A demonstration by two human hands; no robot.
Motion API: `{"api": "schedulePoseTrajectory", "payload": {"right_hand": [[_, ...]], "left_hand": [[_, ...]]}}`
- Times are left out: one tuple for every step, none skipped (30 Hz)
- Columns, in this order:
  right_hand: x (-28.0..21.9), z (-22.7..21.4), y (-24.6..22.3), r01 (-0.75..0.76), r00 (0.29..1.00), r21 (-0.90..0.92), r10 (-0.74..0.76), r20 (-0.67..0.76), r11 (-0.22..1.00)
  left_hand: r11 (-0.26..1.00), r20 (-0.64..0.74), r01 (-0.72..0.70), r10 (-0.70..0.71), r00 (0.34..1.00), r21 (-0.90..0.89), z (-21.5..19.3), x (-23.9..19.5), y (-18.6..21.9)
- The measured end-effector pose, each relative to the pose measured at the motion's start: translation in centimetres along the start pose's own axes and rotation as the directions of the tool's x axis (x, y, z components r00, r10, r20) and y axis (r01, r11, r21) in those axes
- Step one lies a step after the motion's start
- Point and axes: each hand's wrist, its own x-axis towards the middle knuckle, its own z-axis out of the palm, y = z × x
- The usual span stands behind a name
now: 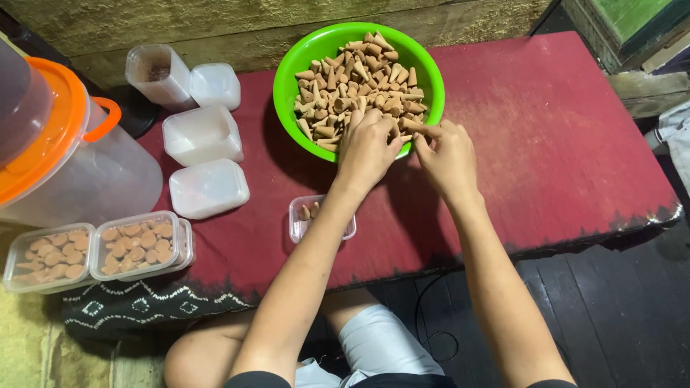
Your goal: Packing incense cones from a large green bowl into small clear plastic containers and arranging them neatly.
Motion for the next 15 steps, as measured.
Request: {"api": "schedulePoseTrajectory", "payload": {"right_hand": [[0.1, 0.3, 0.5, 0.001, 1.000, 0.000, -0.001, 0.000, 1.000], [0.0, 0.7, 0.9, 0.004, 1.000, -0.002, -0.004, -0.008, 1.000], [-0.1, 1.0, 1.3, 0.006, 1.000, -0.004, -0.006, -0.016, 1.000], [-0.1, 0.9, 1.2, 0.007, 1.000, -0.004, -0.007, -0.015, 1.000], [-0.1, 0.7, 1.1, -0.002, 1.000, -0.002, 0.002, -0.022, 1.000], [-0.2, 0.6, 0.9, -0.011, 1.000, 0.000, 0.011, -0.028, 1.000], [-0.5, 0.4, 0.9, -0.011, 1.000, 0.001, 0.011, -0.027, 1.000], [-0.5, 0.2, 1.0, -0.027, 0.999, 0.036, 0.028, -0.021, 0.999], [-0.6, -0.1, 1.0, -0.044, 0.999, 0.072, 0.045, -0.015, 0.996], [-0.6, -0.4, 0.7, -0.043, 0.999, 0.072, 0.044, -0.016, 0.996], [-0.7, -0.7, 0.3, -0.040, 0.999, 0.132, 0.044, -0.031, 0.990], [-0.9, -1.0, 0.0, -0.038, 0.998, 0.192, 0.048, -0.045, 0.981], [-1.0, -1.0, -0.2, -0.039, 0.998, 0.193, 0.049, -0.045, 0.980], [-1.1, -0.9, -0.4, -0.055, 0.997, 0.267, 0.068, -0.038, 0.962], [-1.1, -0.9, -0.6, -0.070, 0.996, 0.340, 0.086, -0.030, 0.938]], "left_hand": [[1.000, -0.001, 0.000, 0.000, 1.000, 0.000, -0.3, 0.0, 0.4], [0.999, 0.001, -0.033, 0.033, 0.999, 0.041, -0.6, -0.1, 0.8], [0.994, 0.004, -0.065, 0.065, 0.998, 0.083, -0.8, -0.3, 1.2], [0.994, 0.004, -0.065, 0.065, 0.998, 0.083, 0.6, -0.2, 0.4], [0.978, -0.033, -0.127, 0.134, 0.990, 0.166, 2.0, -0.1, -0.3], [0.950, -0.063, -0.183, 0.205, 0.977, 0.251, 3.3, -0.1, -1.1], [0.950, -0.062, -0.182, 0.204, 0.977, 0.252, 3.3, -0.3, -1.0], [0.957, -0.051, -0.173, 0.190, 0.980, 0.234, 3.2, -0.2, -0.9], [0.963, -0.040, -0.164, 0.176, 0.984, 0.216, 3.1, -0.1, -0.8], [0.962, -0.042, -0.164, 0.177, 0.983, 0.217, 2.5, -0.3, -0.6], [0.977, -0.032, -0.131, 0.138, 0.990, 0.166, 2.0, -0.4, -0.3], [0.989, -0.017, -0.097, 0.099, 0.995, 0.115, 1.4, -0.8, -0.1], [0.988, -0.016, -0.097, 0.100, 0.995, 0.116, 0.7, -1.0, 0.0], [0.994, -0.018, -0.094, 0.095, 0.995, 0.053, 0.0, -1.2, 0.1], [0.996, -0.021, -0.090, 0.089, 0.996, -0.011, -0.7, -1.4, 0.1]]}}
